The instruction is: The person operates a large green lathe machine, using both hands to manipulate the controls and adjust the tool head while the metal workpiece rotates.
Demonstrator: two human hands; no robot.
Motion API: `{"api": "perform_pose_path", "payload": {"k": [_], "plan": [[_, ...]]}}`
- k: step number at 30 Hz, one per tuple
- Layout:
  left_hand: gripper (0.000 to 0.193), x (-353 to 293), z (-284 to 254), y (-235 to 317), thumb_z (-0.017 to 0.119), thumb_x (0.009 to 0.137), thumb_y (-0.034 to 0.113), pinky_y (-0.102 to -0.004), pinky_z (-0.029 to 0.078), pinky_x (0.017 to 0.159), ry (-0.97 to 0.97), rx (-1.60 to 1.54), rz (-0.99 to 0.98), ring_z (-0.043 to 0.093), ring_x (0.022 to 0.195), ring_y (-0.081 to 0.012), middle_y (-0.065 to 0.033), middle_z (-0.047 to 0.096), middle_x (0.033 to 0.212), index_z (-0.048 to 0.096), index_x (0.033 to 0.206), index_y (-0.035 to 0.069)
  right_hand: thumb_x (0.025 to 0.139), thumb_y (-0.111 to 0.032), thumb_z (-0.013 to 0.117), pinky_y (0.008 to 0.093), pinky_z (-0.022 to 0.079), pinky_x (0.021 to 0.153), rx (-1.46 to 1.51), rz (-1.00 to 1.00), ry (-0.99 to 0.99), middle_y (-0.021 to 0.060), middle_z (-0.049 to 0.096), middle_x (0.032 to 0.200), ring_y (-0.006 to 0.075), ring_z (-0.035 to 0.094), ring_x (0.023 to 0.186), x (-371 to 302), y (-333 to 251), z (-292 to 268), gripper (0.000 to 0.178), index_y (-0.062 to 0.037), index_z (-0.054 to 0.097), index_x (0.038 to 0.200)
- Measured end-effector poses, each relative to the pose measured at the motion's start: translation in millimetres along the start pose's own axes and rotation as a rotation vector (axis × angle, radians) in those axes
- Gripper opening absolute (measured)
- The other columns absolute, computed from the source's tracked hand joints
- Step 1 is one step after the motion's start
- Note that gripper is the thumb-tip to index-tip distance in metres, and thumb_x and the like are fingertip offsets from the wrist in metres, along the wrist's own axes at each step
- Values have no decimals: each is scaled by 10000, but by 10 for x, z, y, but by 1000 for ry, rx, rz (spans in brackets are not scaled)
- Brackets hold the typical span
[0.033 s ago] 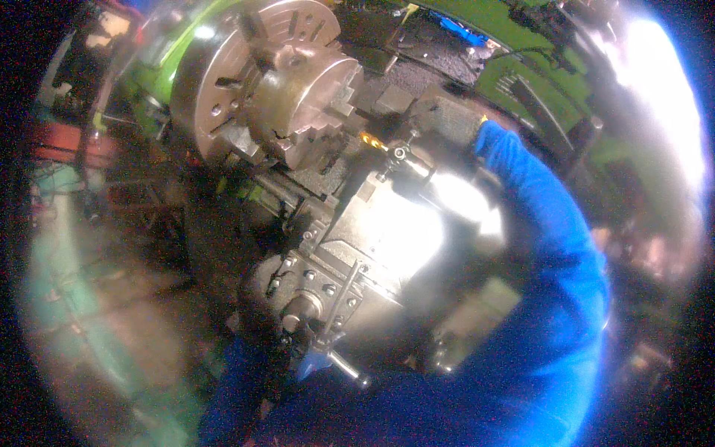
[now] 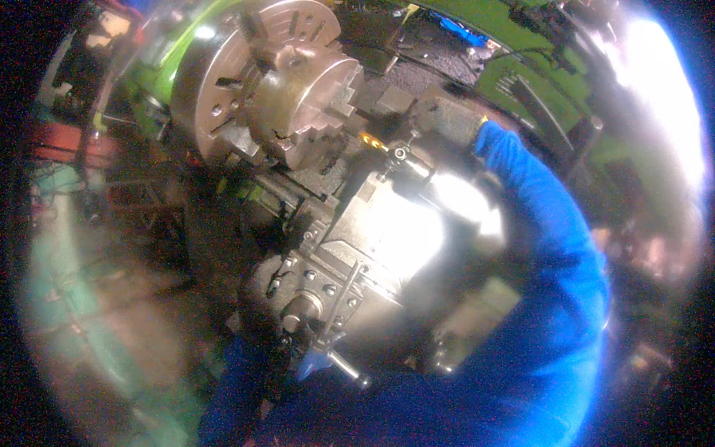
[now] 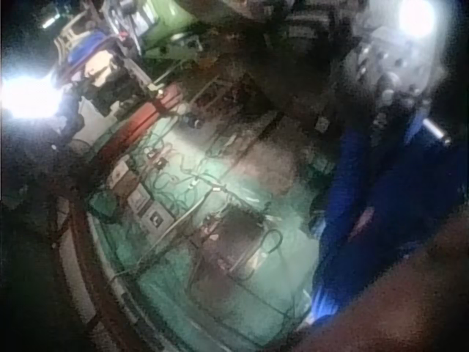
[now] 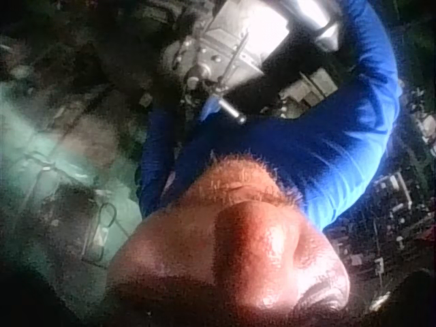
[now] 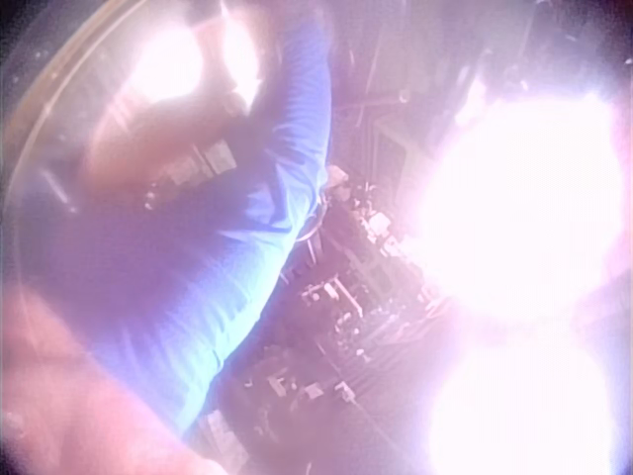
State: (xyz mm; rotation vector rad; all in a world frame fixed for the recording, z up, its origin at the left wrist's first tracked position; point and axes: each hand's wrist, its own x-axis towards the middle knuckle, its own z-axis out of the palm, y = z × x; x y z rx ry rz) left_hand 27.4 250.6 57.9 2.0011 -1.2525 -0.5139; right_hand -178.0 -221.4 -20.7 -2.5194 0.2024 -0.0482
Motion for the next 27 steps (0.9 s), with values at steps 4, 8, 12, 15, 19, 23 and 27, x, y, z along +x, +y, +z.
{"api": "perform_pose_path", "payload": {"k": [4, 8, 12, 15, 19, 23, 27], "plan": [[500, 82, -59, 46, 722, 906, 323, -453, 539, 923, -70, 30, -173, 661, 1052, -360, -206, 676, 1152, 623, 1253, -24, 832, -115, 701, 421, 547, 954, -224, -216, 33, 161, 694, 1138, 340, 663, 1067, 52, -16, 18, 305, -48, 704, 1129], [499, -61, 31, -56, 740, 907, 254, -453, 537, 946, 21, 41, 29, 657, 1067, -358, -211, 667, 1183, 596, 1287, -37, 838, -106, 688, 417, 539, 986, -74, -38, -15, 175, 688, 1163, 343, 657, 1099, 65, -209, -47, 323, -54, 703, 1157], [429, 32, 61, -66, 767, 888, 207, -431, 541, 922, -35, 42, -124, 676, 1025, -351, -201, 693, 1131, 647, 1222, -32, 877, -162, 653, 407, 544, 970, 416, 205, -8, 169, 695, 1165, 346, 661, 1091, -20, 104, 54, 301, -57, 721, 1150], [392, 40, 57, -106, 784, 866, 193, -419, 543, 900, -10, -6, -207, 689, 994, -338, -192, 710, 1075, 679, 1167, -35, 940, -235, 610, 402, 549, 949, 496, 282, 49, 159, 719, 1134, 332, 682, 1048, 76, -164, 17, 303, -53, 736, 1148], [370, 139, -107, 186, 764, 890, 211, -411, 547, 846, -32, -53, -244, 681, 961, -330, -185, 706, 1053, 693, 1170, -19, 1035, -332, 540, 428, 536, 944, 417, 715, 86, 172, 748, 1095, 325, 706, 1008, -14, -776, -227, 378, -41, 734, 1177], [358, 108, -14, 129, 779, 878, 201, -411, 549, 865, -21, -112, -289, 698, 993, -326, -180, 718, 1068, 696, 1164, 3, 1068, -401, 487, 450, 517, 959, 155, 667, 136, 204, 741, 1126, 346, 705, 1033, -74, -605, -110, 462, -28, 712, 1221], [350, 114, -62, 142, 762, 906, 231, -403, 551, 850, -46, -139, -257, 699, 976, -329, -186, 716, 1070, 697, 1161, 0, 1065, -365, 473, 448, 519, 955, 115, 672, 128, 220, 731, 1137, 355, 704, 1037, -110, -566, -92, 443, -20, 708, 1215]]}}
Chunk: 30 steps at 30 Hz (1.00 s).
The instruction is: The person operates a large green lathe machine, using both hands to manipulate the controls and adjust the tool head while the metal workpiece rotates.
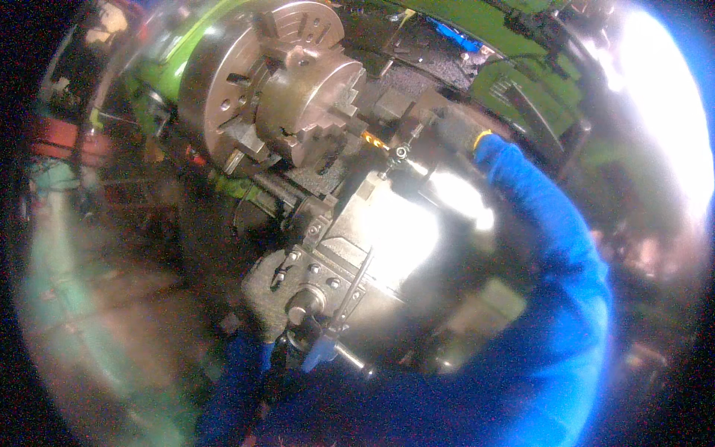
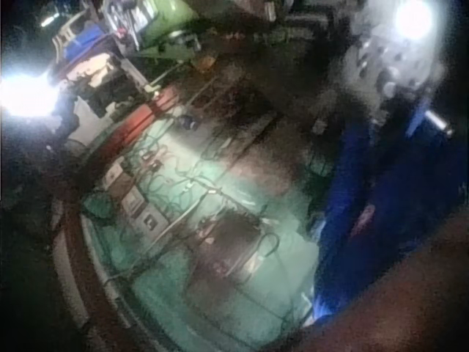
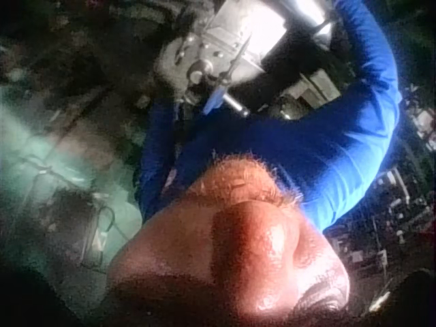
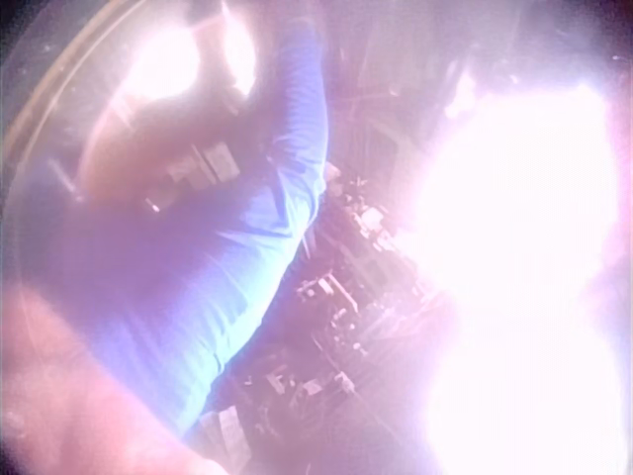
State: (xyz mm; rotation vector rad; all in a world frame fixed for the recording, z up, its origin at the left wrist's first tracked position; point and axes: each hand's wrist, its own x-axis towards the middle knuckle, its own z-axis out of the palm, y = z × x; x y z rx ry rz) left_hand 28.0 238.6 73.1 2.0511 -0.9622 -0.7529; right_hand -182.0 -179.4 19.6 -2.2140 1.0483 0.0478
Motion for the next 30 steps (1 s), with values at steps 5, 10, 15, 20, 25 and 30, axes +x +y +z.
{"api": "perform_pose_path", "payload": {"k": [5, 10, 15, 20, 25, 30], "plan": [[368, -37, 8, -101, 757, 919, 243, -403, 554, 833, 26, 39, 33, 701, 979, -321, -186, 713, 1094, 689, 1188, 0, 1058, -298, 458, 434, 536, 928, -91, -60, -60, 201, 734, 1096, 351, 708, 990, 208, 238, 73, 402, -4, 704, 1178], [388, -37, -24, 34, 756, 923, 261, -402, 557, 820, 14, 61, -8, 704, 956, -323, -191, 714, 1082, 684, 1201, -1, 1033, -276, 456, 409, 545, 833, -245, -110, -151, 168, 729, 1030, 309, 691, 901, 175, 223, 15, 386, -10, 697, 1173], [416, -62, -3, -98, 766, 913, 279, -402, 562, 835, 38, 63, 32, 705, 966, -326, -197, 713, 1097, 679, 1209, -1, 1013, -293, 458, 410, 538, 780, -122, -4, -137, 176, 713, 992, 281, 669, 845, 48, -26, -6, 390, -27, 706, 1155], [425, -59, 12, -136, 780, 897, 279, -412, 561, 845, 43, 56, 33, 703, 981, -338, -203, 709, 1106, 679, 1200, -1, 1034, -656, 388, 328, 486, 483, -127, -91, -114, 86, 716, 844, 151, 609, 582, 21, 58, -31, 721, -11, 710, 1053], [429, -26, -23, -56, 788, 884, 274, -416, 559, 857, 1, 84, 10, 700, 992, -346, -207, 705, 1107, 681, 1200, 4, 960, -228, 498, 441, 560, 803, -476, -124, -277, 184, 732, 968, 333, 694, 895, 312, 522, 23, 361, -4, 679, 1177], [429, -47, -15, -150, 776, 900, 295, -423, 556, 868, 18, 107, 13, 698, 1001, -350, -215, 703, 1101, 680, 1203, 8, 1007, -234, 501, 426, 558, 811, -466, -200, -128, 185, 729, 956, 303, 690, 863, 315, 356, 52, 306, -34, 702, 1123]]}}
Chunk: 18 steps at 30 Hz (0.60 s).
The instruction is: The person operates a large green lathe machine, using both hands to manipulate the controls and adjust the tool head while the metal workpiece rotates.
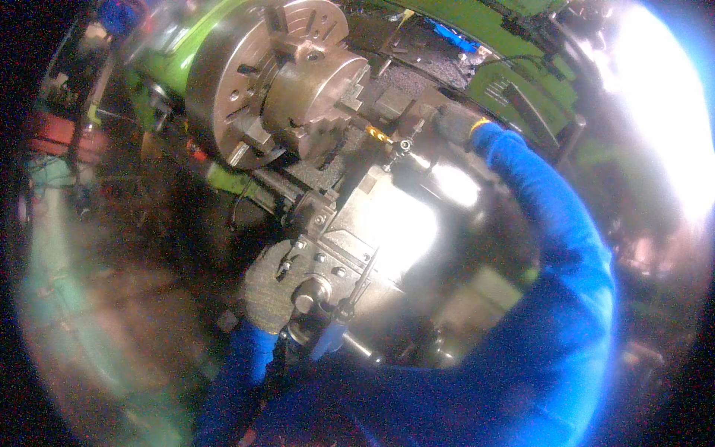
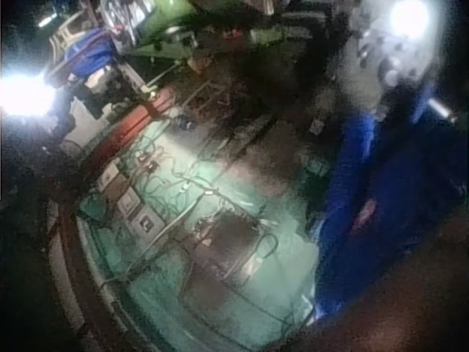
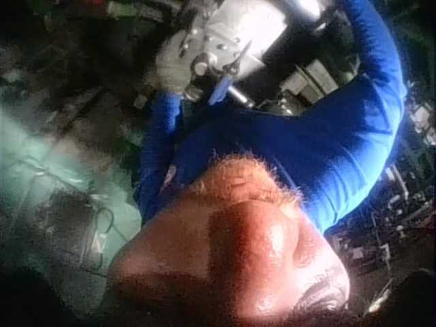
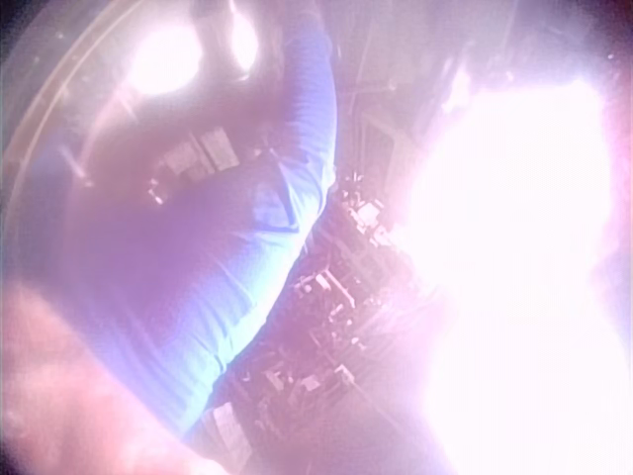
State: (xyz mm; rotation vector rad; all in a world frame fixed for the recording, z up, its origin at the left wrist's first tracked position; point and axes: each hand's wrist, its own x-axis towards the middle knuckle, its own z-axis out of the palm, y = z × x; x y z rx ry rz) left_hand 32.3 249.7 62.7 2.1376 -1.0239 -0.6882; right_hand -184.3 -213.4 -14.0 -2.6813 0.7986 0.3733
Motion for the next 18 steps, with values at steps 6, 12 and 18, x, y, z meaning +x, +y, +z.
{"api": "perform_pose_path", "payload": {"k": [6, 12, 18], "plan": [[433, -21, -28, 15, 760, 919, 305, -417, 554, 874, -14, 41, -8, 697, 1000, -350, -216, 705, 1105, 676, 1215, 1, 913, -113, 541, 459, 563, 804, -151, -101, -100, 233, 704, 945, 373, 706, 906, -82, -319, -358, 313, -27, 669, 1185], [446, -21, 54, 23, 762, 923, 307, -404, 551, 880, -9, -167, -1, 697, 1003, -339, -215, 705, 1109, 671, 1218, -15, 987, -282, 558, 448, 541, 821, 441, 316, 198, 209, 719, 1004, 337, 688, 883, -211, 39, -291, 313, -35, 670, 1143], [466, 15, 60, -100, 745, 929, 314, -414, 526, 934, -55, -95, 59, 662, 1059, -344, -202, 681, 1155, 649, 1250, -9, 1039, -300, 600, 442, 577, 807, 789, 315, 411, 96, 744, 1001, 305, 715, 910, -766, -509, -860, 421, -27, 598, 1360]]}}
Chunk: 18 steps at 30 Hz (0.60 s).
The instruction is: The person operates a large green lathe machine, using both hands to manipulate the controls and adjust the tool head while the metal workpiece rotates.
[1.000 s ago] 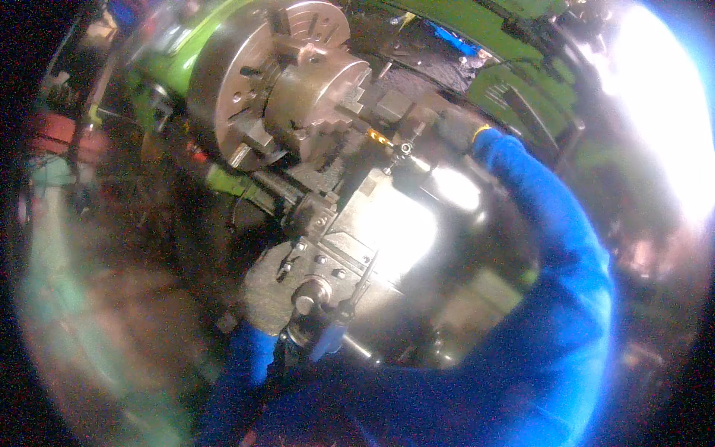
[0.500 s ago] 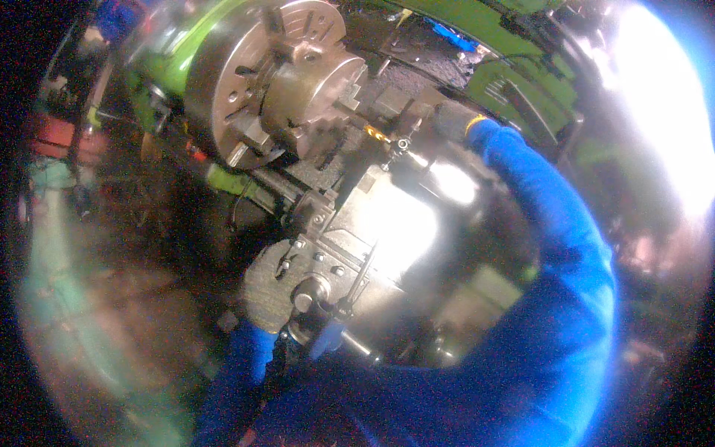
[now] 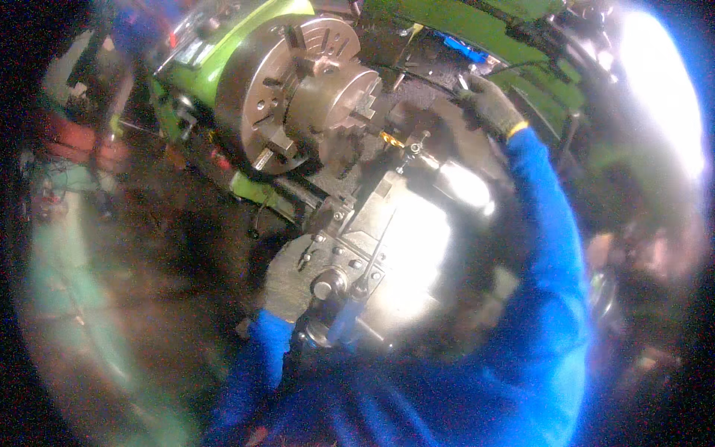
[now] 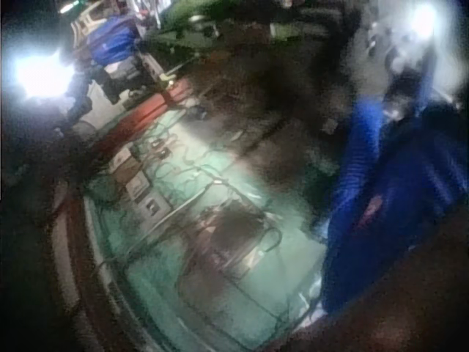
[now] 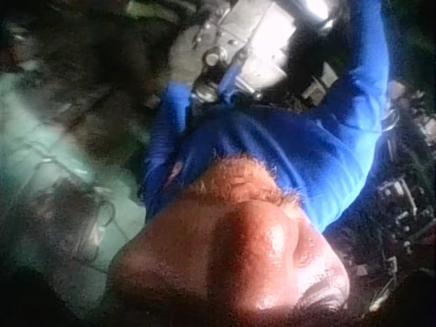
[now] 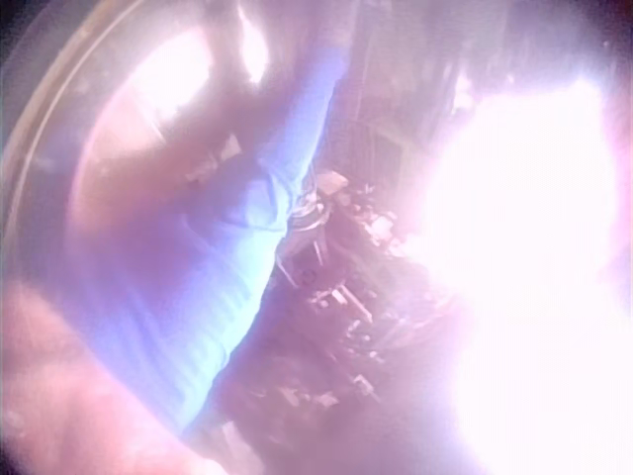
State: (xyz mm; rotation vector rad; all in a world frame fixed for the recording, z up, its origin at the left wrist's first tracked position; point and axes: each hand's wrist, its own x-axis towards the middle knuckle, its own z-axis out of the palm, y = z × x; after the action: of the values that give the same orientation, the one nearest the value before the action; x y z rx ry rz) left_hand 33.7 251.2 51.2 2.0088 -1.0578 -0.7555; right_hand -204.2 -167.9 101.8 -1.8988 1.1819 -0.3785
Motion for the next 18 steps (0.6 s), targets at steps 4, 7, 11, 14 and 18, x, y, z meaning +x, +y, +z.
{"api": "perform_pose_path", "payload": {"k": [4, 7, 11, 14, 18], "plan": [[456, 64, -132, 24, 733, 913, 295, -447, 498, 973, 165, 174, 294, 622, 1105, -373, -211, 655, 1180, 638, 1253, 8, 1039, -324, 602, 387, 509, 1008, 56, -507, 211, 119, 695, 1266, 275, 658, 1141, -921, -322, 531, 446, -53, 600, 1393], [415, 281, -194, 243, 715, 913, 263, -449, 501, 966, 247, 262, 487, 627, 1103, -376, -211, 655, 1165, 639, 1231, 7, 1039, -319, 571, 356, 461, 1086, -53, 77, -126, 140, 634, 1382, 295, 626, 1223, -1525, -553, 991, 416, -84, 618, 1379], [304, 602, -8, 879, 681, 903, 169, -428, 522, 932, 61, 131, 623, 668, 1012, -350, -198, 685, 1090, 677, 1143, -17, 988, -206, 532, 450, 523, 944, -101, -168, 46, 213, 718, 1091, 400, 674, 1057, -1954, -135, 1544, 304, -80, 700, 1209], [244, 851, 212, 980, 653, 903, 238, -473, 531, 884, -168, 477, 594, 675, 1004, -374, -188, 709, 1028, 707, 1032, 38, 970, -159, 534, 455, 521, 935, 21, -118, 101, 210, 706, 1127, 395, 670, 1065, -2176, -363, 1499, 298, -78, 702, 1203], [266, 1021, 391, 1148, 610, 911, 327, -516, 537, 866, -335, 979, 412, 681, 978, -403, -194, 713, 1019, 724, 998, 103, 951, -67, 629, 412, 516, 1009, 63, -251, 404, 215, 700, 1211, 362, 678, 1124, -2430, -158, 1209, 296, -12, 692, 1235]]}}
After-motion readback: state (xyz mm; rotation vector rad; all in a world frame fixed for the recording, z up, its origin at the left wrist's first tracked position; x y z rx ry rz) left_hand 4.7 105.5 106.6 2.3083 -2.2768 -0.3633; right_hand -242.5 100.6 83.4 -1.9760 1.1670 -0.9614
